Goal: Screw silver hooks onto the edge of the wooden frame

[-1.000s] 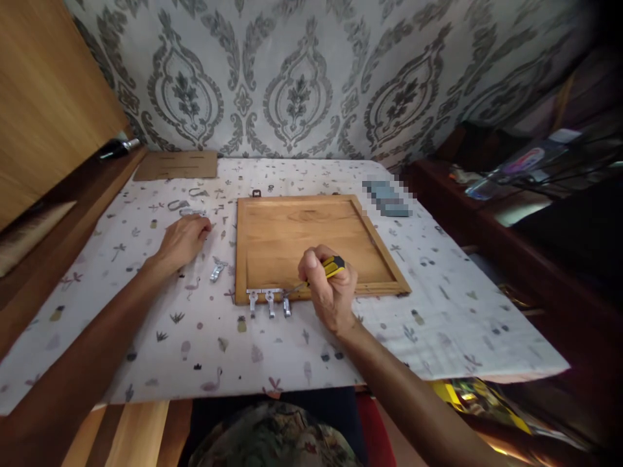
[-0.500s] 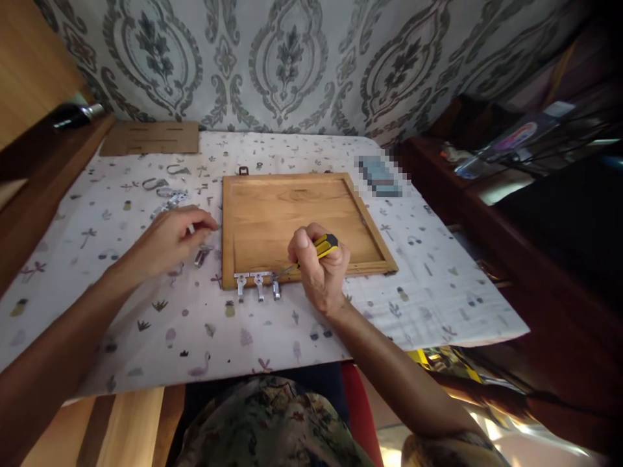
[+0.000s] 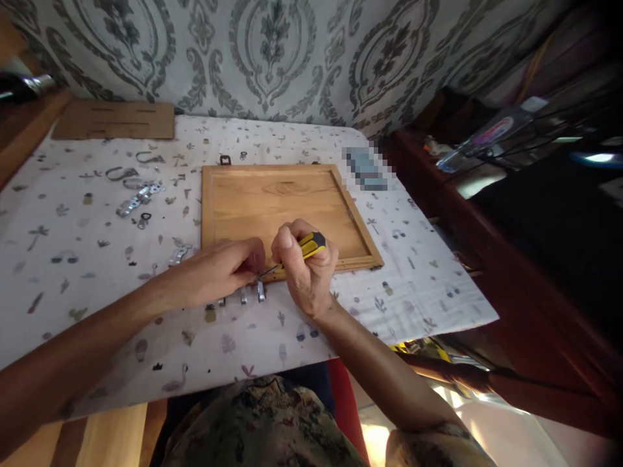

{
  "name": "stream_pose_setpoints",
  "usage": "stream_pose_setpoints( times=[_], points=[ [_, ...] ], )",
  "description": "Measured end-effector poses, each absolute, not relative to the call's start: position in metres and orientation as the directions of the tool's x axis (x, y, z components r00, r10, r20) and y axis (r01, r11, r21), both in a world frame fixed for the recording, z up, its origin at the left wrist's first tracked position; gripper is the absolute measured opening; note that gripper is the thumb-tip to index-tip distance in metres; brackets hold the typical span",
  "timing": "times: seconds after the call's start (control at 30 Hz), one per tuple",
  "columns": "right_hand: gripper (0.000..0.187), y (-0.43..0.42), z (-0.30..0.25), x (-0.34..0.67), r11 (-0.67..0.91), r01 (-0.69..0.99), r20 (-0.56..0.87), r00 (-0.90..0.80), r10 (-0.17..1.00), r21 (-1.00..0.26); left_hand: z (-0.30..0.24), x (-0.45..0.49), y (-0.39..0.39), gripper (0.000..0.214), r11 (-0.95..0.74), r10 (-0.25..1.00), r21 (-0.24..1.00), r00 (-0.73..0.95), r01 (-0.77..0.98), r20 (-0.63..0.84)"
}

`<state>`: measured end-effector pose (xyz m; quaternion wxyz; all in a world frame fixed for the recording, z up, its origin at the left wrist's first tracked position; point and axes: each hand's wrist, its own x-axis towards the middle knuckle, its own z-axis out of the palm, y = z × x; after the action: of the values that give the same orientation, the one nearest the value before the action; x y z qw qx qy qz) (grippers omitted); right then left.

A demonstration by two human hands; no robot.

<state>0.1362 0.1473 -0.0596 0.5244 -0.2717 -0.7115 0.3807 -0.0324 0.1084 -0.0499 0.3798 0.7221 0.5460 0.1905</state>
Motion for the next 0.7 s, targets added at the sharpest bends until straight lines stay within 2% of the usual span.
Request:
stream_pose_setpoints(
  times=[0.13, 0.53, 0.7],
  points=[
    [0.050, 0.147, -0.059, 0.136, 0.560, 0.001, 0.534, -0.305, 0.789, -0.828, -0.058, -0.033, 0.108, 0.022, -0.113, 0.940, 0.764, 0.318, 0.635, -0.125],
    [0.046, 0.146, -0.060, 0.138, 0.586, -0.007, 0.560, -0.305, 0.770, -0.810, -0.061, -0.028, 0.107, 0.013, -0.090, 0.954, 0.778, 0.279, 0.622, -0.113],
    [0.048, 0.147, -0.060, 0.137, 0.591, -0.002, 0.564, -0.300, 0.769, -0.806, -0.062, -0.029, 0.107, 0.019, -0.100, 0.949, 0.781, 0.295, 0.616, -0.110]
  ],
)
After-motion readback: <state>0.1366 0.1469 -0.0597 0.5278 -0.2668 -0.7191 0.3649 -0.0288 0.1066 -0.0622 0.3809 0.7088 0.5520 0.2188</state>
